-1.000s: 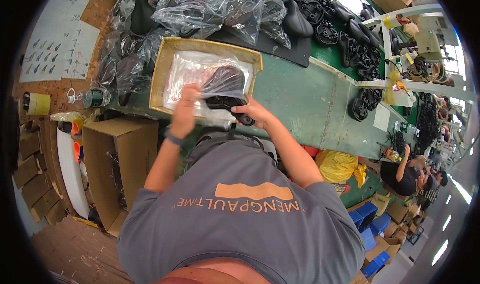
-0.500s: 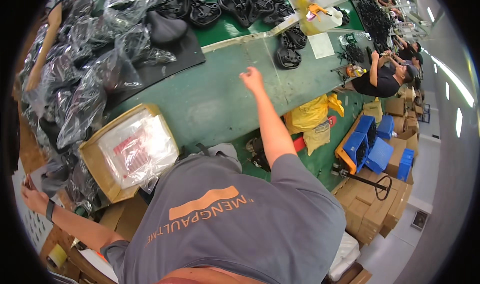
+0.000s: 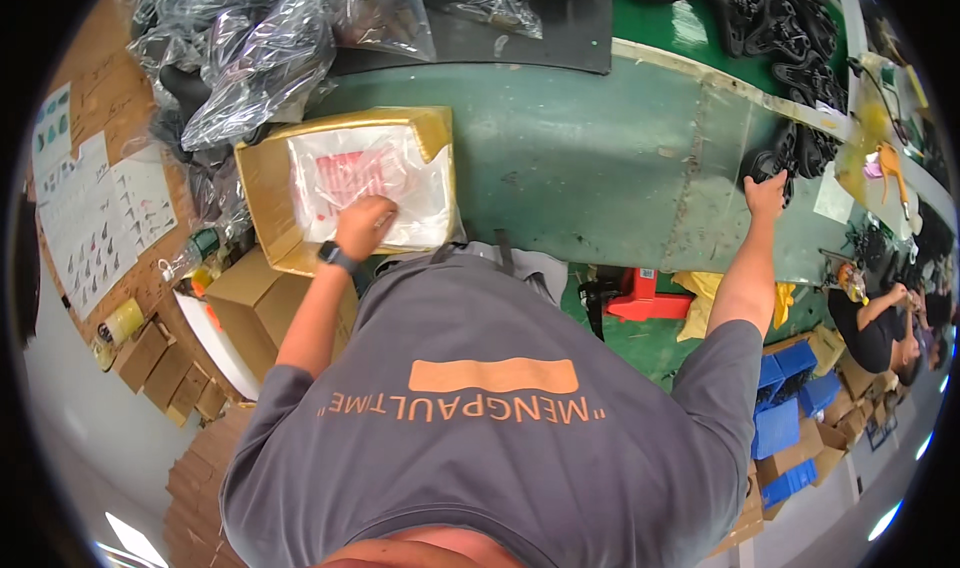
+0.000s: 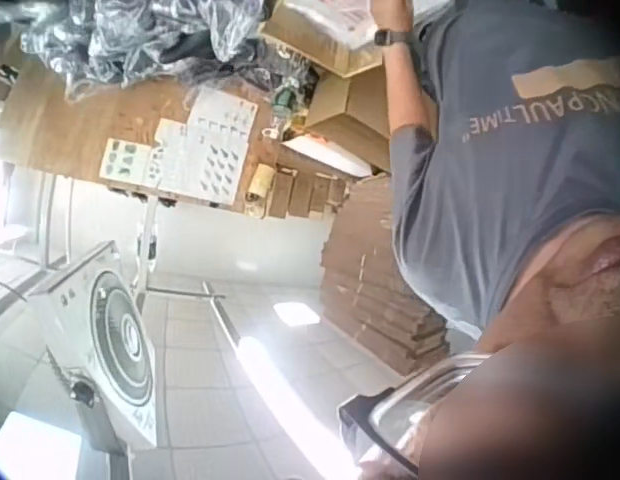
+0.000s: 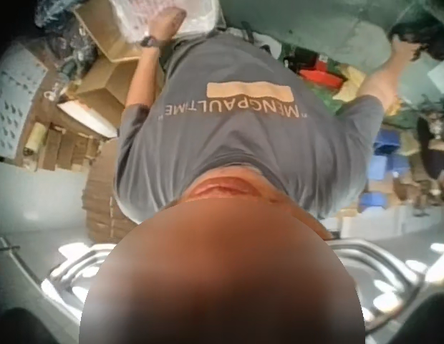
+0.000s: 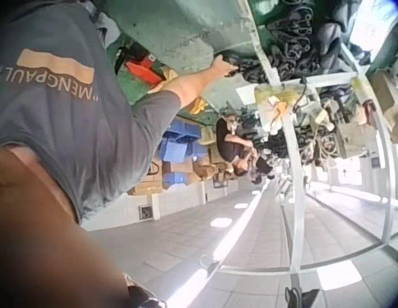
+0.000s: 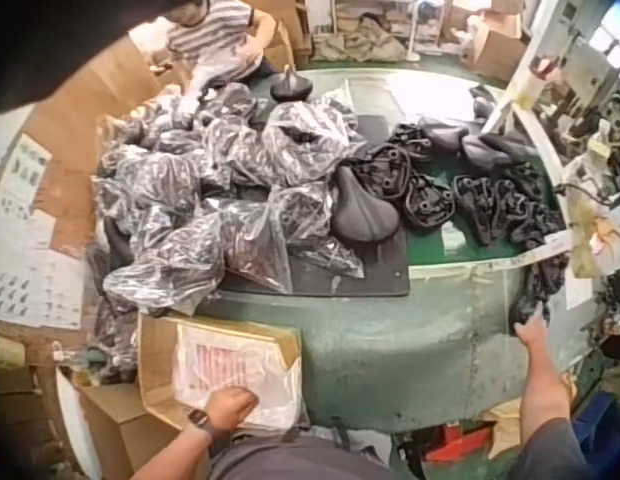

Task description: The recorder unpackages bicycle saddles, inspects them, places them into a cardboard box, and seals the box with tape and a label.

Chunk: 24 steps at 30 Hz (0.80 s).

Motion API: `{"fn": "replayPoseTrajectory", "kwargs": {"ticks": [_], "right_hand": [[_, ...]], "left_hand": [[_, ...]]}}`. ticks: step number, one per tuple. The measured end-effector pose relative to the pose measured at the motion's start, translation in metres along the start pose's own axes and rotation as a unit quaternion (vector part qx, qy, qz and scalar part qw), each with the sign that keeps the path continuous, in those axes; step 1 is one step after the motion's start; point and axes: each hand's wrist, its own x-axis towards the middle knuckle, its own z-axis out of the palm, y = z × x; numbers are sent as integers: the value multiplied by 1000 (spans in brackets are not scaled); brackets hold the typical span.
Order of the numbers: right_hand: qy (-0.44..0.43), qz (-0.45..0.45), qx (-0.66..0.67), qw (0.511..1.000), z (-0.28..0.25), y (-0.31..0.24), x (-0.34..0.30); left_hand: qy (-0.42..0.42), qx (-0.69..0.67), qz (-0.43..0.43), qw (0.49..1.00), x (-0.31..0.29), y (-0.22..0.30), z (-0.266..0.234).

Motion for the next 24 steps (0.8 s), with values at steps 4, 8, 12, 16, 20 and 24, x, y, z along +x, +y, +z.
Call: {"fn": "replayPoseTrajectory", "kwargs": {"ticks": [4, 8, 12, 16, 20, 24], "right_hand": [[-74, 7, -54, 996, -16, -109, -77], [-128, -36, 205, 970, -7, -115, -158], [-65, -69, 230, 969, -47, -178, -240], [-36, -182, 241, 953, 11, -126, -253], [-11, -187, 336, 923, 21, -141, -296], [-127, -129, 165, 969, -13, -167, -347]], "left_hand": [[-101, 118, 37, 987, -28, -3, 29], [-47, 122, -189, 973, -16, -39, 67], [18, 27, -426, 904, -27, -47, 79], [71, -74, -455, 884, -16, -38, 92], [91, -61, -232, 967, -15, -25, 98], [101, -32, -152, 983, -13, -36, 120]]}}
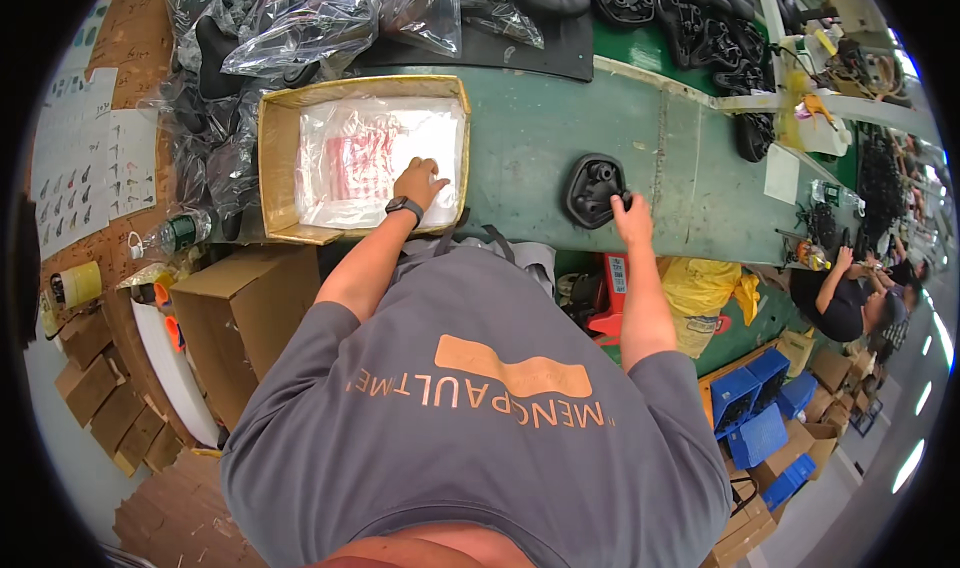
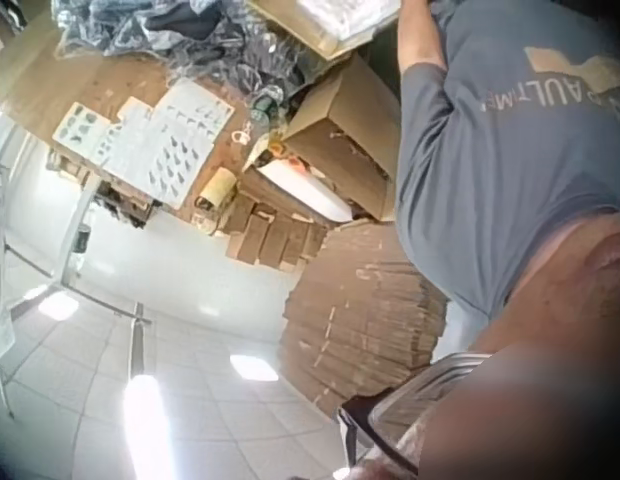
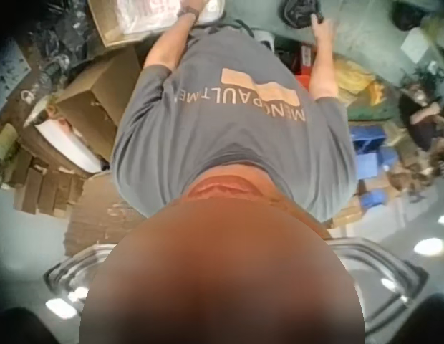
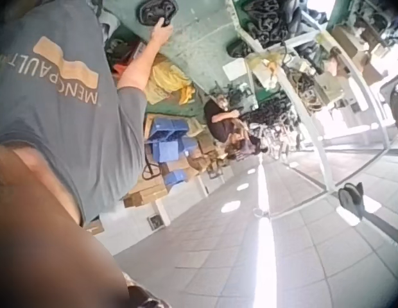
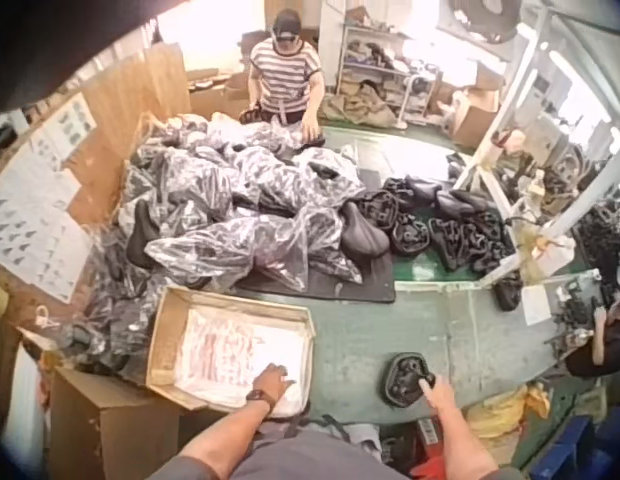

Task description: The recorder unpackages bicycle saddles, inspects them, places them into a cardboard box, and seals the box with tape and a label.

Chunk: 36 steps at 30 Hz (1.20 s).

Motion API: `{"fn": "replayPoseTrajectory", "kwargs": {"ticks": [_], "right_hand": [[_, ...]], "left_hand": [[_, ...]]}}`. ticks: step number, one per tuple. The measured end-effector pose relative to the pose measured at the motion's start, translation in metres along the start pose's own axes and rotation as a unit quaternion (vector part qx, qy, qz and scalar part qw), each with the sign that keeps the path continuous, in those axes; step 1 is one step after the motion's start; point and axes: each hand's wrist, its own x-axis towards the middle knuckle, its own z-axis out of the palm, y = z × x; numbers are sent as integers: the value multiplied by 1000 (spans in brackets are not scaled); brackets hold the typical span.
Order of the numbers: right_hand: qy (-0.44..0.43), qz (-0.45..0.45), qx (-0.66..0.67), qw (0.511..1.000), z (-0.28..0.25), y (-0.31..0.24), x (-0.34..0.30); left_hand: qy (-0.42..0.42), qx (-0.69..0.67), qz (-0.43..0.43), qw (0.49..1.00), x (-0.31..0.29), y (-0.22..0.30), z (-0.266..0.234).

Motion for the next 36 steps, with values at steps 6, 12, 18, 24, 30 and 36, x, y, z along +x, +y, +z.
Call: {"fn": "replayPoseTrajectory", "kwargs": {"ticks": [6, 12, 18, 24, 30, 36], "right_hand": [[19, 7, 106, 994, 49, 14, -101], [-121, 276, 500, 812, 113, -45, -169], [-142, 366, 673, 627, 148, -105, -141], [-6, 406, 658, 634, 182, -197, -89], [172, 551, 492, 652, 176, -246, -66], [-205, 270, 806, 485, 93, -183, -119]], "left_hand": [[45, -47, -12, 998, -9, -16, 9], [62, -191, -49, 978, -25, -31, 5], [14, -450, -133, 883, -31, -15, 0], [34, -366, -75, 927, -47, 7, -24], [17, -315, -28, 949, -71, 7, -52], [14, -361, -5, 933, -72, 12, -42]]}}
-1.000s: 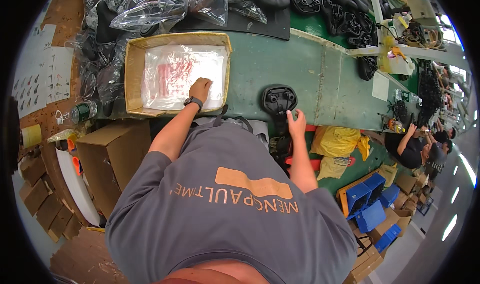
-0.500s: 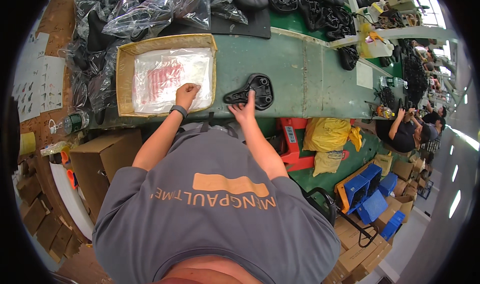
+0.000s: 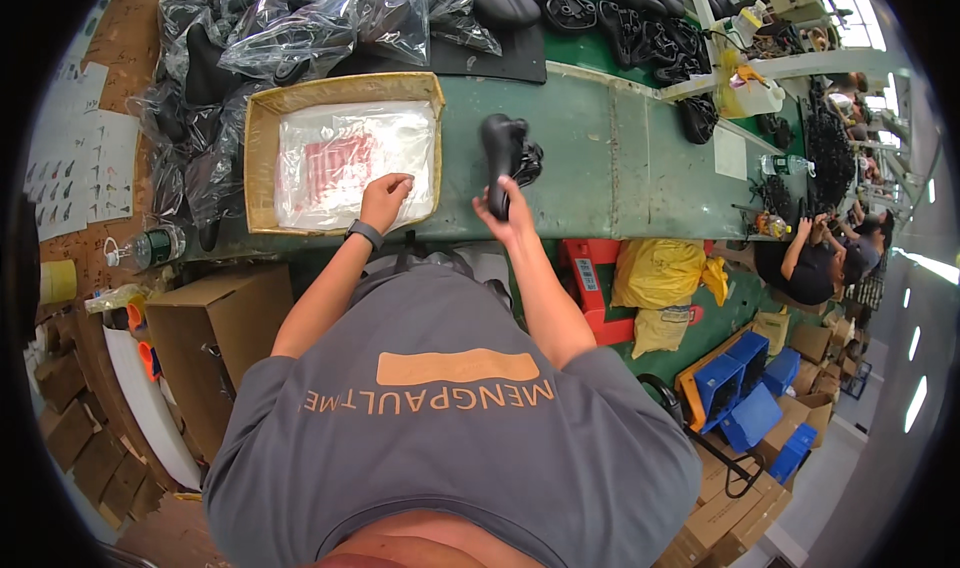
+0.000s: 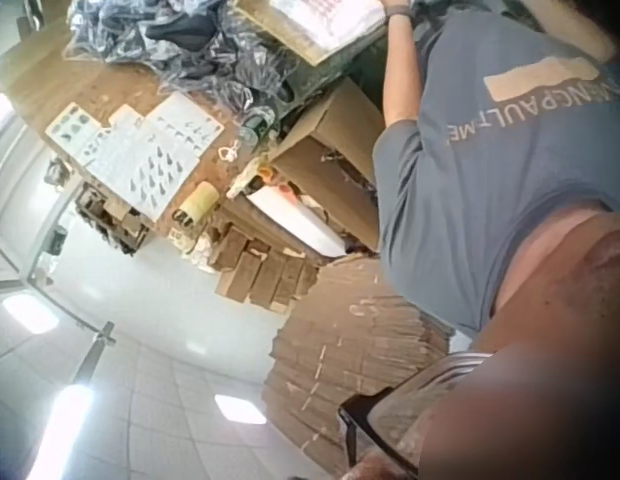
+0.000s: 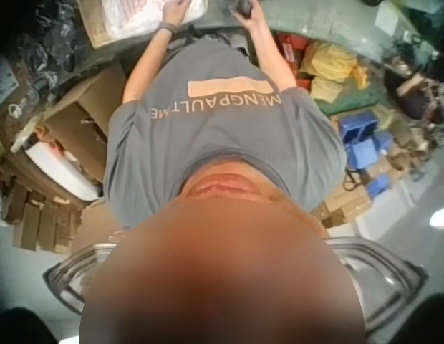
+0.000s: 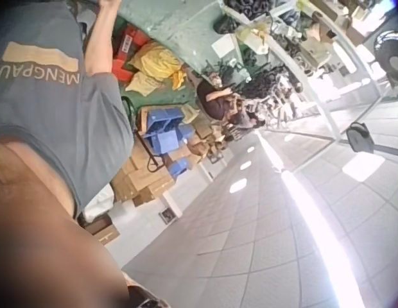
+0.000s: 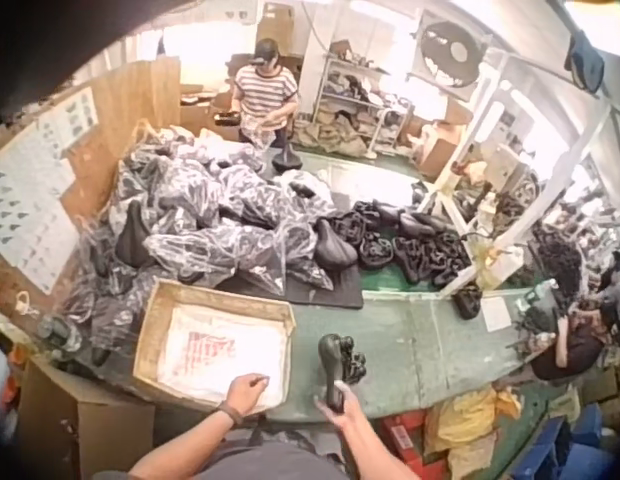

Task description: The recorder unpackages bicycle saddles, inspects them, places them into a cardboard box, and seals the box with tape and a label.

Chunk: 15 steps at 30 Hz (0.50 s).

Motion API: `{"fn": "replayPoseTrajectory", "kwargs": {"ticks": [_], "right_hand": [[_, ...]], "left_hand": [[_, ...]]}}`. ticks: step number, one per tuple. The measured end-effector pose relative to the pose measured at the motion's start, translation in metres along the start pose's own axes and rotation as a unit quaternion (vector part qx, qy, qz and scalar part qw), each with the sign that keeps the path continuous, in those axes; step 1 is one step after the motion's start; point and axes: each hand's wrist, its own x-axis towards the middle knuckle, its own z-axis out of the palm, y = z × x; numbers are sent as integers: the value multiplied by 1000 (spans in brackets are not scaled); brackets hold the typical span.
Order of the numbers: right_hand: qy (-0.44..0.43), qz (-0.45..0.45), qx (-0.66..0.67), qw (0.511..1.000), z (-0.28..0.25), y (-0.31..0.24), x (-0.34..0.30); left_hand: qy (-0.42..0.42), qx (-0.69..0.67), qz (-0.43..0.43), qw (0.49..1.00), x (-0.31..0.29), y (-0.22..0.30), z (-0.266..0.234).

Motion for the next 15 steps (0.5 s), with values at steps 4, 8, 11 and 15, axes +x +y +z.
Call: {"fn": "replayPoseTrajectory", "kwargs": {"ticks": [4, 8, 11, 15], "right_hand": [[-160, -1, -188, 969, 56, 24, -99], [-174, 41, -212, 961, 91, 30, -103], [-171, 31, -212, 962, 117, 19, -118], [-256, -11, -218, 942, 137, -15, -140]], "left_hand": [[-60, 31, 33, 997, -12, 27, 15], [-293, -62, -38, 953, -22, 51, 14], [-149, -449, -253, 844, -35, 102, -31], [-30, -697, -162, 698, 0, 46, -140]]}}
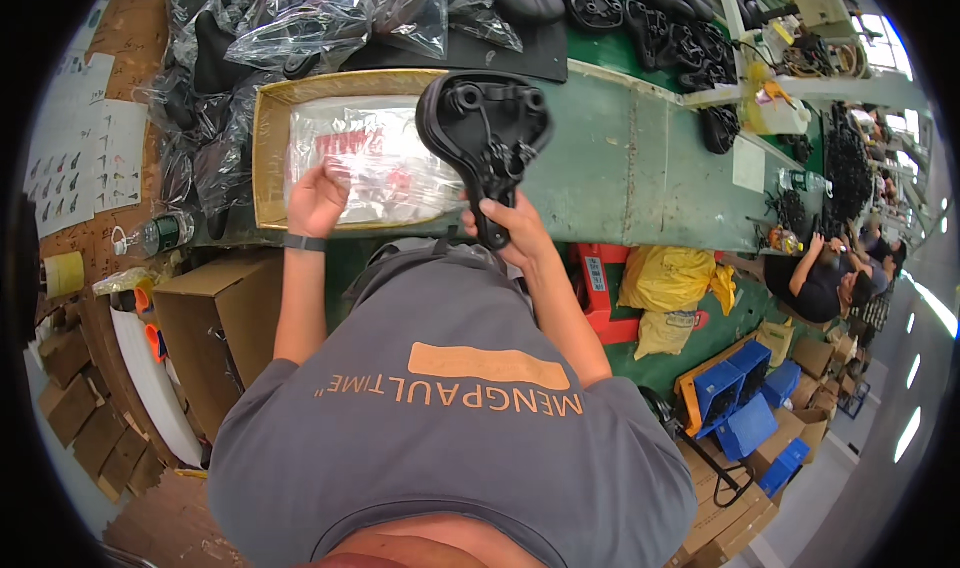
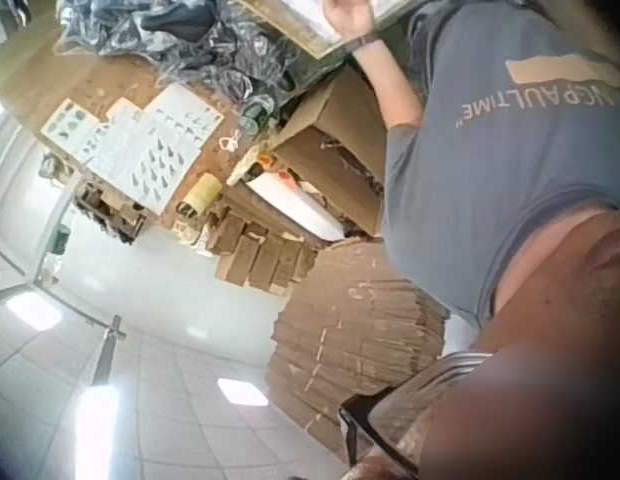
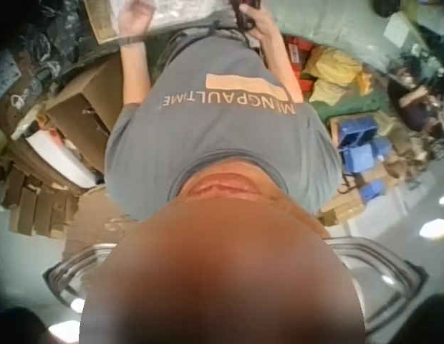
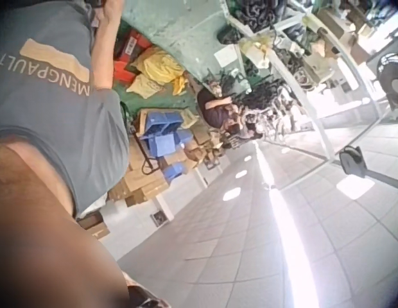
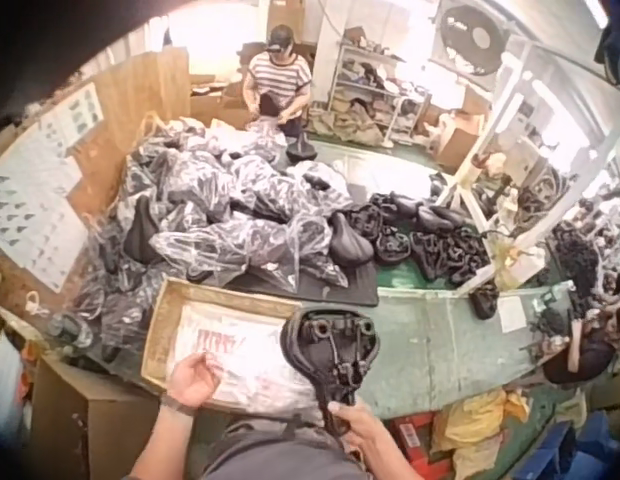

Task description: The recorder unpackages bicycle saddles, inspects them, places them into a cardboard box, and seals the box with tape and a label.

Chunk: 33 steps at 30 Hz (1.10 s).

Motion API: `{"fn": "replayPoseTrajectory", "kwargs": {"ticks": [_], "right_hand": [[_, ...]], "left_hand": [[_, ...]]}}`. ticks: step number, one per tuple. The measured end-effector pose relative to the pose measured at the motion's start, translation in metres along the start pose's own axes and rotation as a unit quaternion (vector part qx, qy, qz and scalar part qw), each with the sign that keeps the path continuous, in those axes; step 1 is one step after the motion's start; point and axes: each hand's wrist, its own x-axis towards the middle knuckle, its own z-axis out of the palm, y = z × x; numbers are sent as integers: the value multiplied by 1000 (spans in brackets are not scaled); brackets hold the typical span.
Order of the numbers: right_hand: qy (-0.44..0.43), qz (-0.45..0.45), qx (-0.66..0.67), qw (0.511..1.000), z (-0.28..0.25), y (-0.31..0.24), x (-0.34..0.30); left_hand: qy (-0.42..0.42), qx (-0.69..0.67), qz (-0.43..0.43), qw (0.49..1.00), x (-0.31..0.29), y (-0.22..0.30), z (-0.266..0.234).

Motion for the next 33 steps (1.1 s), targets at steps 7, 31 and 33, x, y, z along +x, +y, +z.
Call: {"fn": "replayPoseTrajectory", "kwargs": {"ticks": [7, 31, 33], "right_hand": [[52, -124, -520, 843, 34, -40, 19], [272, -34, 85, 958, -268, -241, 450], [303, -94, -46, 947, -241, -229, 419]], "left_hand": [[16, 580, 232, 781, 11, -43, 185], [380, 424, 624, 535, 104, 162, 151], [382, 547, 647, 368, 127, 93, 130]]}}
